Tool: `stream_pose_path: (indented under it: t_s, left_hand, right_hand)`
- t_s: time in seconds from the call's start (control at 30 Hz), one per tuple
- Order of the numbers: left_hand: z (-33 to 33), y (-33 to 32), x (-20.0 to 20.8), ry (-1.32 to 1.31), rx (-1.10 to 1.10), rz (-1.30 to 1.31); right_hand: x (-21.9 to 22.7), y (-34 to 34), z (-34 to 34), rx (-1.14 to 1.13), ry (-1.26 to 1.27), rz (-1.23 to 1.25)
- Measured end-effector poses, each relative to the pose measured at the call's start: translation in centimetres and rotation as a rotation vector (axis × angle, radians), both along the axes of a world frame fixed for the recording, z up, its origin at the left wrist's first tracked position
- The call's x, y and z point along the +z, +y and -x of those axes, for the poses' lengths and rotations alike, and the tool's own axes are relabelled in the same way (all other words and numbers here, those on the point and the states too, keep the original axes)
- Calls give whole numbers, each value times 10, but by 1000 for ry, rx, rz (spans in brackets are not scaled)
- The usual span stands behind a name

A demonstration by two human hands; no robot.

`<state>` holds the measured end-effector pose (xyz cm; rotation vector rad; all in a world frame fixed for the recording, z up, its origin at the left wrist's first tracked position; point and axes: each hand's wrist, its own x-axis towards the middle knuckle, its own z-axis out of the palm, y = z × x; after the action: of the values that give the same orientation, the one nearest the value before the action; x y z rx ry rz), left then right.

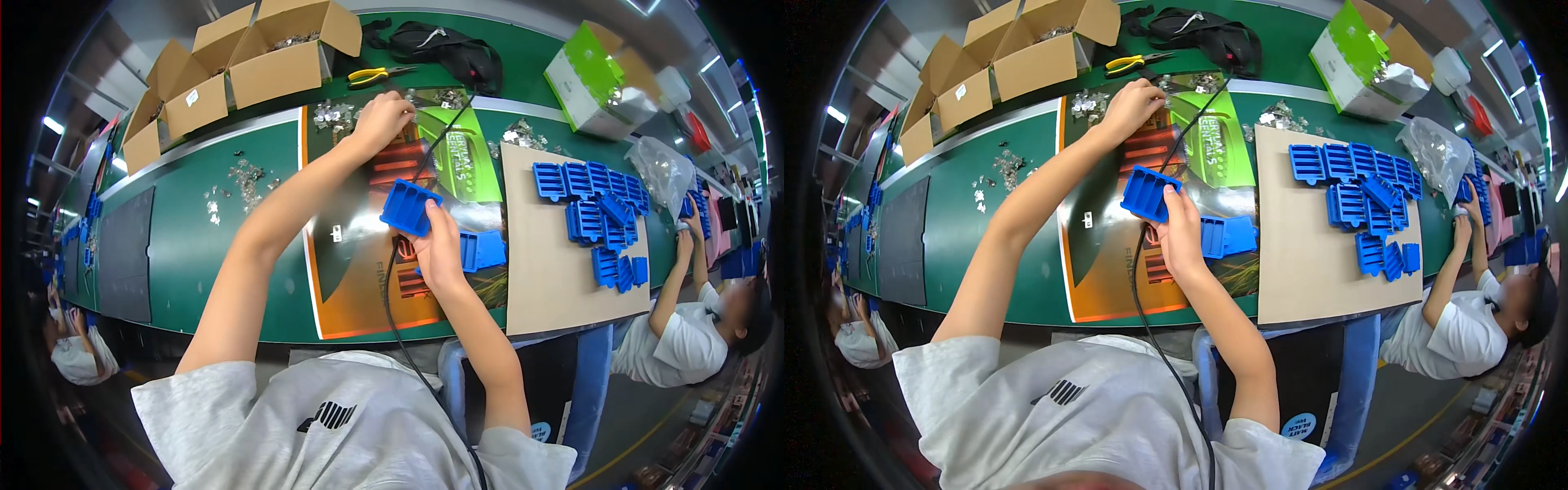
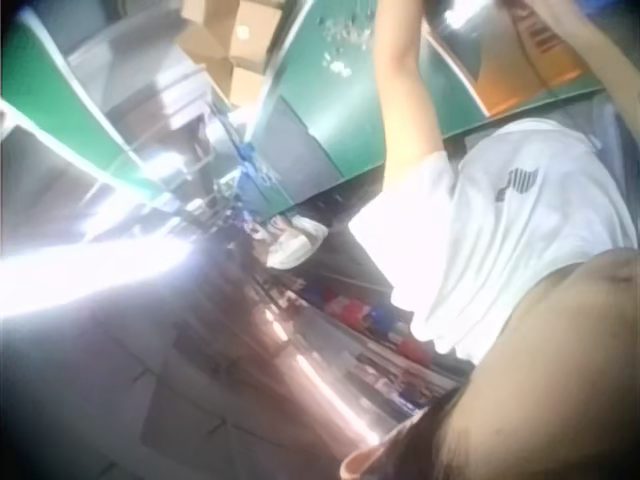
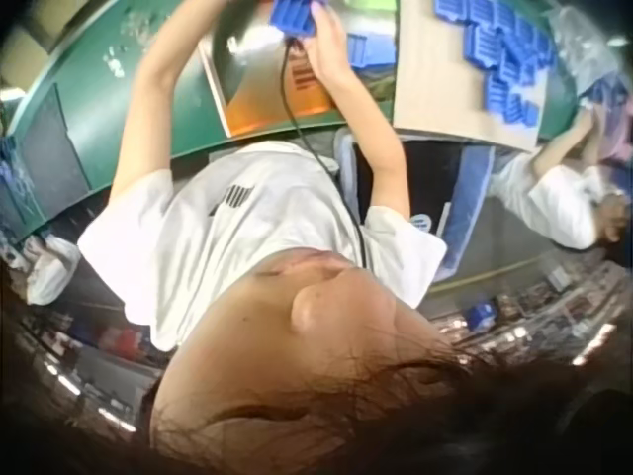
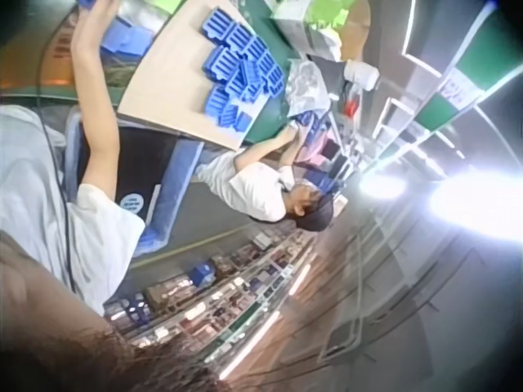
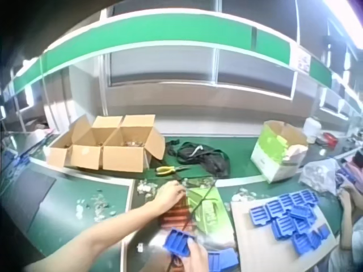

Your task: The person assembles battery holders by inserting metal contact plates into plastic casings by hand, then stacks the completed holders into a storage bin.

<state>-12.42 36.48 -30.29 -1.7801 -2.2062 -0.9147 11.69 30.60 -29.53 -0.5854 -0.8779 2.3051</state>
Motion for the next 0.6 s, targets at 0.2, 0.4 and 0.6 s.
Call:
stream_pose_path:
  t_s: [0.2,0.4,0.6]
  left_hand:
    - [-3,19,-5,101,41,107]
    - [-3,26,-13,126,65,123]
    - [-2,28,-16,207,63,90]
  right_hand:
    - [4,5,-4,-4,2,37]
    - [8,4,-3,10,-35,52]
    - [8,4,-3,18,-15,39]
